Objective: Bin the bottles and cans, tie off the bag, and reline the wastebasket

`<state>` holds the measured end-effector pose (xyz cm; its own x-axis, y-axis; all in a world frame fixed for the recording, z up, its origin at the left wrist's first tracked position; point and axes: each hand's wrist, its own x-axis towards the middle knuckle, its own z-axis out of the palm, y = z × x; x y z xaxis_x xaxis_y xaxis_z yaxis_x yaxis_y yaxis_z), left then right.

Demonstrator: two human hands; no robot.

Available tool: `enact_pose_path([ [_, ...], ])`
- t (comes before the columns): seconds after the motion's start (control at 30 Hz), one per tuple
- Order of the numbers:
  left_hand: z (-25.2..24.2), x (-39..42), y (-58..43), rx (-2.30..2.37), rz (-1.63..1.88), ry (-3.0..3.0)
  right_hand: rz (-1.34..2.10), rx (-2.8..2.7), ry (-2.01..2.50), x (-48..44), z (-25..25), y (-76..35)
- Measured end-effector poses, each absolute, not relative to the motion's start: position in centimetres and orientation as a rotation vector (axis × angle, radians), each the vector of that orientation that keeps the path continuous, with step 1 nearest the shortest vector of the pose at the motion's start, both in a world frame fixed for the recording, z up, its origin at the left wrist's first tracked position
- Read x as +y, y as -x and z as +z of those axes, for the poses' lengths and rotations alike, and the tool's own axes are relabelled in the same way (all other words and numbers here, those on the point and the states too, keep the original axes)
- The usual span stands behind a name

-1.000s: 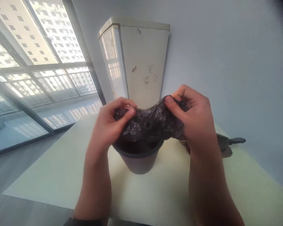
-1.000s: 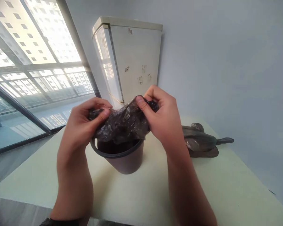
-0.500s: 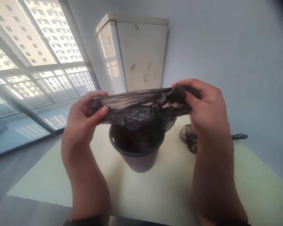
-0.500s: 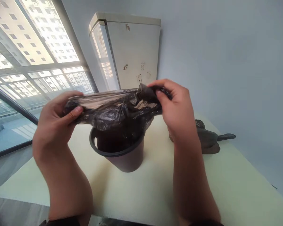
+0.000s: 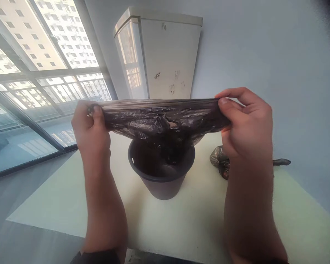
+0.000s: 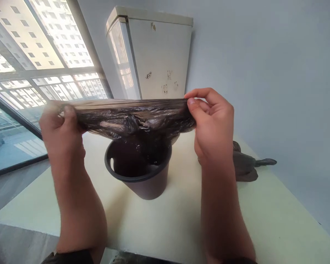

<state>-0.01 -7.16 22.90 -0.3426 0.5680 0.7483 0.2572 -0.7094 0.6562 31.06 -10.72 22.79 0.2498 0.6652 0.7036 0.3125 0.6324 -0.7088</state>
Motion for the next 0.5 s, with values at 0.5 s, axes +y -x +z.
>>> enact_pose_path([
  [0.5, 24.3, -11.1, -4.1, 0.784, 1.973, -1.644, 0.373, -1.736, 1.083, -11.6, 22.8, -26.8],
])
